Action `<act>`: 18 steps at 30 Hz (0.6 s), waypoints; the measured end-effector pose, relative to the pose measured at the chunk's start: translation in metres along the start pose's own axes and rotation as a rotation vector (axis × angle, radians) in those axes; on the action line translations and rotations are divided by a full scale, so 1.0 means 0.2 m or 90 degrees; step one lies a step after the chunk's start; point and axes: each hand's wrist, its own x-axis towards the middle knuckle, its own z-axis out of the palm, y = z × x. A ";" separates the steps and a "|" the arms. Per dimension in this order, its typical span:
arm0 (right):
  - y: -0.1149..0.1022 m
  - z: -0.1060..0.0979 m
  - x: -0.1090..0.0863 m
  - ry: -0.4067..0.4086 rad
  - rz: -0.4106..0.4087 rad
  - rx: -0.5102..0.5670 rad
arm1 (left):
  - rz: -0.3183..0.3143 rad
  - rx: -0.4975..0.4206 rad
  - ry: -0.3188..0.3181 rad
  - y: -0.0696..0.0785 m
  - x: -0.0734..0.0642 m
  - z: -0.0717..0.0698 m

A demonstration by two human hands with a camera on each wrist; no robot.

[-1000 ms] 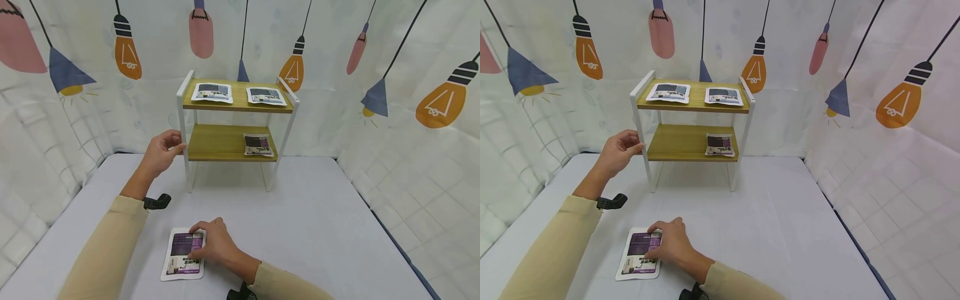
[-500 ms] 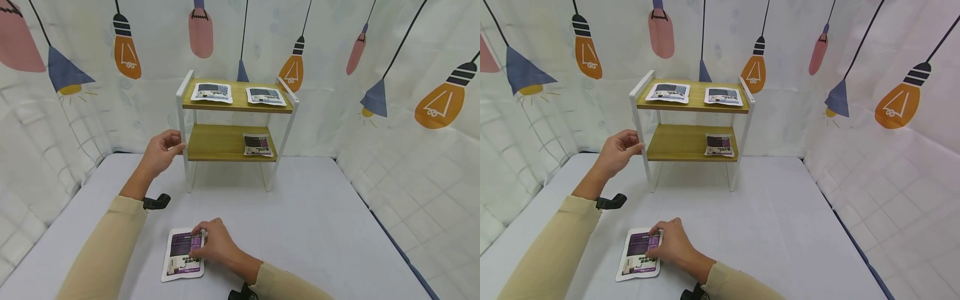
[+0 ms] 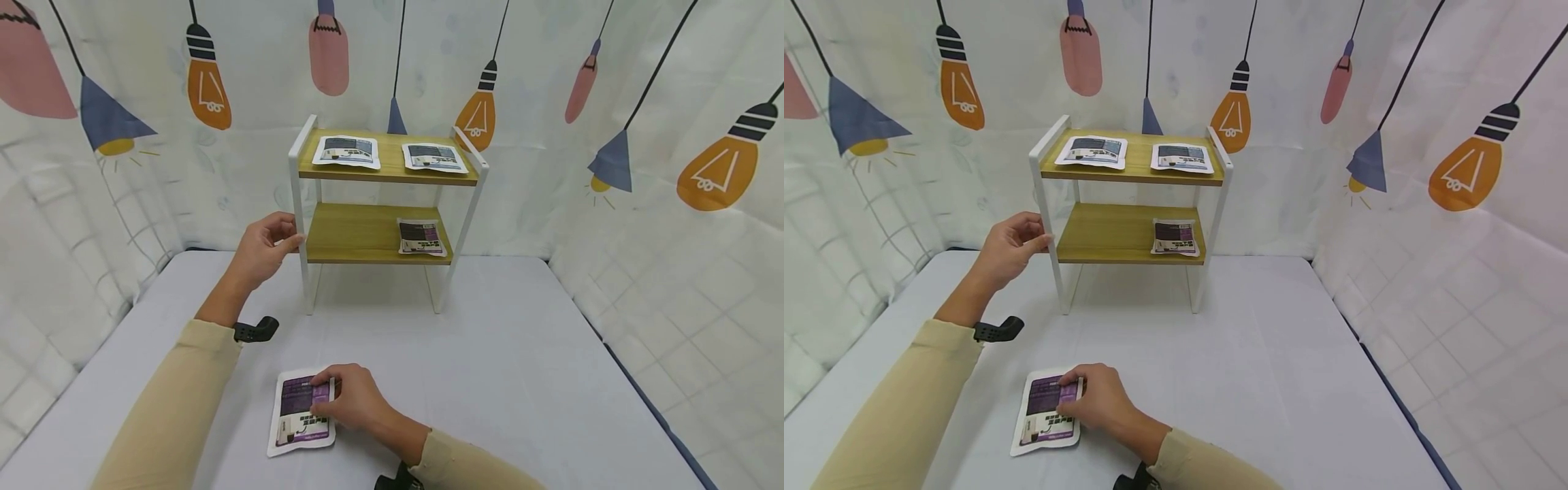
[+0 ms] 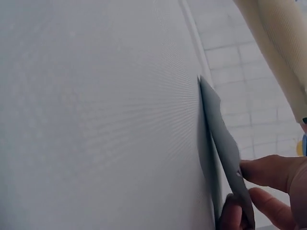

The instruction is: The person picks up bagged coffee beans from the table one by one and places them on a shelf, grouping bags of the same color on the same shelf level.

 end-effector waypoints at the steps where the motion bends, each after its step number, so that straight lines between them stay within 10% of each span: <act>1: 0.00 0.00 0.00 0.001 0.000 0.001 | -0.002 -0.001 -0.001 0.00 0.00 0.00; 18: 0.00 -0.02 -0.02 -0.021 0.031 0.015 | -0.016 -0.002 -0.001 0.00 0.00 0.00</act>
